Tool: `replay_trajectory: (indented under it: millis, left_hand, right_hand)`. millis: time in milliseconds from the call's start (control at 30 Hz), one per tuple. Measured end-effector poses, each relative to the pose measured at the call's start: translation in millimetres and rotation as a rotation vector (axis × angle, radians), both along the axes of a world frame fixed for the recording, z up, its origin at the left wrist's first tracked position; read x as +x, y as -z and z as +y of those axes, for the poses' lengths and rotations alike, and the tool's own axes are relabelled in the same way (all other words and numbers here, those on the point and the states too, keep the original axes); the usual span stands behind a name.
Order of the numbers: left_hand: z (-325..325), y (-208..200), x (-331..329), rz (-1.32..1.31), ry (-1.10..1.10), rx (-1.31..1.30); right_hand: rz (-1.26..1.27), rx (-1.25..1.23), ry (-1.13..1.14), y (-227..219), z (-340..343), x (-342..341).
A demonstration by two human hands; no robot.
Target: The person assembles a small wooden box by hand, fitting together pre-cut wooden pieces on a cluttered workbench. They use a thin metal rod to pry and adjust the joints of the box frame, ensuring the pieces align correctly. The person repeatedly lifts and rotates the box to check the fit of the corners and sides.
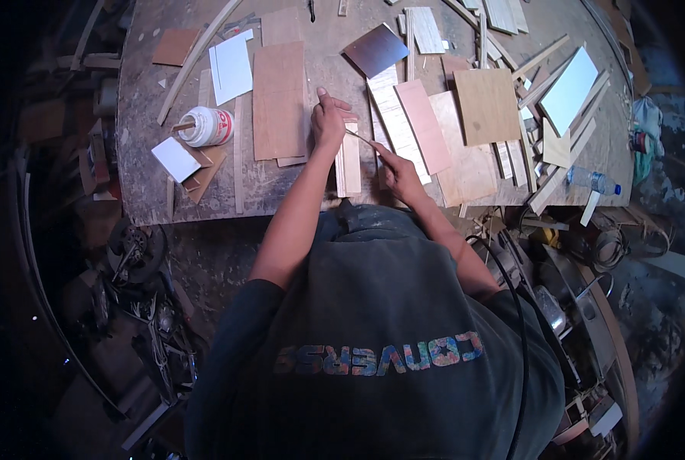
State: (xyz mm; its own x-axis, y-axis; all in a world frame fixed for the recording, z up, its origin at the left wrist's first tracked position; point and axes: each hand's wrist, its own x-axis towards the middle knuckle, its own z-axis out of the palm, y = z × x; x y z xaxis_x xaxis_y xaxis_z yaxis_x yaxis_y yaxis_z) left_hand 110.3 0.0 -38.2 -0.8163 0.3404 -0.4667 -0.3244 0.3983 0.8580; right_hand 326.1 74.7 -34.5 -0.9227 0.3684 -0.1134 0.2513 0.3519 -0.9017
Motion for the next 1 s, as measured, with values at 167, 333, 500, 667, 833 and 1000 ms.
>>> replay_trajectory:
  millis: [167, 333, 500, 667, 833, 1000]
  left_hand:
    - [4, -8, 5, 0.023, 0.025, 0.017]
    - [-2, 7, -4, -0.008, 0.086, 0.059]
    - [-6, 9, -9, -0.160, 0.193, 0.147]
    - [-5, 7, -5, -0.224, 0.131, 0.159]
    - [-4, 17, -9, -0.205, 0.115, 0.160]
    - [-4, 22, -9, -0.192, 0.079, 0.167]
  right_hand:
    - [0.081, -0.057, 0.073, 17, -1, 3]
    - [-0.017, 0.097, 0.005, -5, 8, 0]
    - [0.140, -0.048, 0.233, -11, 13, -11]
    - [-0.144, -0.082, 0.345, -28, 38, -9]
    - [-0.244, 0.142, 0.473, -2, 66, -9]
    - [-0.327, 0.348, 0.541, 14, 94, -16]
